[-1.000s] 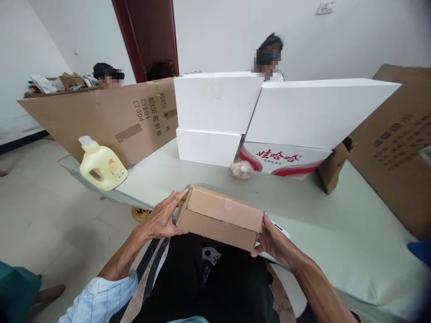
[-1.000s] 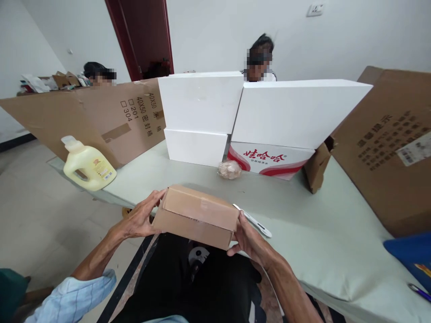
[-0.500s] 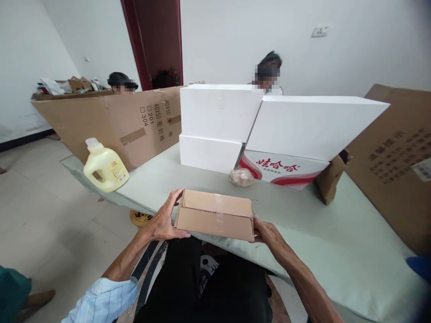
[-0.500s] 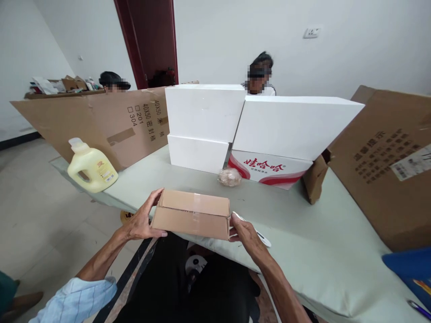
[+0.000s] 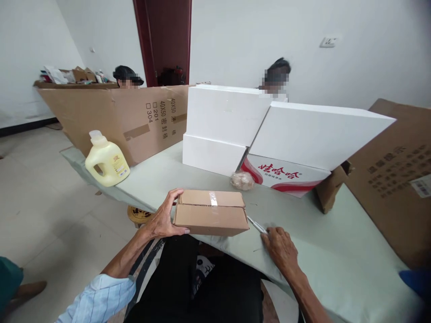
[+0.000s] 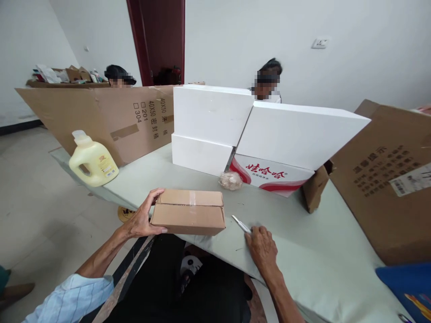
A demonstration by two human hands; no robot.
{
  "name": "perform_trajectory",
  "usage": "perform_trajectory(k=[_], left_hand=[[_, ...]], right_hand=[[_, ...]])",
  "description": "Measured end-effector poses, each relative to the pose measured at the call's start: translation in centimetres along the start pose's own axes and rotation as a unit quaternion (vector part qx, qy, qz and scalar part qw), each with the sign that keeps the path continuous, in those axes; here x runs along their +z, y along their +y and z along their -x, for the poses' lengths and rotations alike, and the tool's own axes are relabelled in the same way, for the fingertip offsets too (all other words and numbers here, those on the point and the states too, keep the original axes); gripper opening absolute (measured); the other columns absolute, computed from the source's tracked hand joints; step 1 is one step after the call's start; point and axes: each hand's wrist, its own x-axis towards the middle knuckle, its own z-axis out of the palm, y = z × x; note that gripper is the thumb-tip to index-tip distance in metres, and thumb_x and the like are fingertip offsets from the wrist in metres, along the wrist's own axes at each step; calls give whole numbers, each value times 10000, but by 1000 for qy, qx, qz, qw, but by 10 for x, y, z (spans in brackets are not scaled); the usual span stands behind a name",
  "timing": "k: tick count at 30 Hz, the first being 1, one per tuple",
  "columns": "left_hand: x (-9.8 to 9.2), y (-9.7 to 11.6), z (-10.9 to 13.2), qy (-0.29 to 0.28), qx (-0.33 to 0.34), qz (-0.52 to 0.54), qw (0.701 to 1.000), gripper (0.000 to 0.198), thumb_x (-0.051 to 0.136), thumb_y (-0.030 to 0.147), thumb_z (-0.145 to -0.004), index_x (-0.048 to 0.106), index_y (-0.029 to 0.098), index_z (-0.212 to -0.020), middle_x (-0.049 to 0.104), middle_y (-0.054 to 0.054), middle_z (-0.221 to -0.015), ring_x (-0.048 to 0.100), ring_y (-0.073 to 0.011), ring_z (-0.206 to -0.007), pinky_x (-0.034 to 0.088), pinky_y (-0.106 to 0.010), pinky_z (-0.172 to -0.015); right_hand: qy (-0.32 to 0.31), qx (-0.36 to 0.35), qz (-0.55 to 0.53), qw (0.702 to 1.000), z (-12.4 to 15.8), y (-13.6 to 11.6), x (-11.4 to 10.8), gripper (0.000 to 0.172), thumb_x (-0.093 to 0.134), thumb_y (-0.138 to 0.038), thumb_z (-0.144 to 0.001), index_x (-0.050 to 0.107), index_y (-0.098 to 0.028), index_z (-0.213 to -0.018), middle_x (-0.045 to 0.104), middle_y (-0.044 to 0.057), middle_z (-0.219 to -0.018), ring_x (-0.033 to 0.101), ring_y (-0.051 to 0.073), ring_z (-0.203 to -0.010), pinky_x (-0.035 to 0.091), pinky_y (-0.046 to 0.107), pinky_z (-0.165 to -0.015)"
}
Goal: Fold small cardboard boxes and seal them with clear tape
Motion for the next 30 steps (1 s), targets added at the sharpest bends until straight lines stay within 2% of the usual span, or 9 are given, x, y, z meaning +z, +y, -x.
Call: perform_trajectory(k=[3,6,10,12,14,17,19,23,30], left_hand=[[2,0,2,-1,8,11,1000,1139,945,386,-674,292,265,-1599,331,-192,-1670,372,-422,-1563,349,-572,-1292],[2,1,2,5,-1,12,1000,1045,938,349,-655,365,262,-1525,360,-186,-1645,388,-418,-1554,373,-559,-1274],[2,2,3,13,-8,2,1000,958,939,326,-624,420,260,-1426,380,-181,-1611,416,-418,-1527,434,-525,-1216],[3,2,4,12,0,5,1000,921,940,314,-632,424,263,-1392,381,-180,-1606,426,-405,-1519,435,-509,-1207],[4,3,5,16,8,13,1000,881,936,302,-636,426,266,-1353,382,-178,-1607,444,-391,-1507,440,-496,-1196],[5,4,8,21,7,25,999,834,931,289,-638,427,265,-1303,379,-186,-1623,468,-378,-1493,438,-486,-1193],[5,7,9,22,6,29,999,815,928,276,-640,421,262,-1279,382,-197,-1626,474,-376,-1492,426,-490,-1202],[3,13,10,13,14,33,999,747,911,240,-660,410,259,-1214,395,-207,-1620,448,-371,-1522,408,-491,-1216],[4,17,12,13,21,34,999,700,908,218,-668,424,259,-1172,374,-207,-1644,431,-368,-1538,392,-501,-1234]], right_hand=[[12,1,-10,1000,0,-2,-1,267,434,-343,-1013,656,-224,-925,685,155,-1025,653,332,-1044,529,456,-898],[18,26,-76,997,-3,-6,-11,304,397,-400,-1020,635,-237,-924,702,138,-982,672,316,-940,517,427,-791],[81,55,-247,964,-7,-20,-49,394,391,-532,-1024,645,-233,-1059,672,52,-804,630,245,-686,487,361,-645],[131,-2,-304,944,-5,-35,-80,414,432,-570,-1041,663,-233,-1109,644,20,-772,593,212,-645,493,333,-624],[150,-92,-315,933,-1,-54,-113,374,485,-560,-1063,689,-256,-1138,676,21,-821,599,198,-664,514,321,-641],[122,-236,-295,918,6,-85,-155,273,533,-461,-1087,716,-281,-1178,749,54,-952,690,210,-776,546,317,-705],[103,-305,-272,907,9,-101,-172,252,527,-401,-1101,718,-276,-1207,753,56,-954,706,196,-771,537,300,-686],[98,-362,-222,900,10,-116,-185,258,504,-357,-1116,716,-262,-1229,748,50,-944,705,170,-732,504,281,-641],[113,-381,-184,899,10,-119,-189,245,520,-348,-1116,725,-262,-1219,749,45,-961,712,163,-745,488,274,-638]])
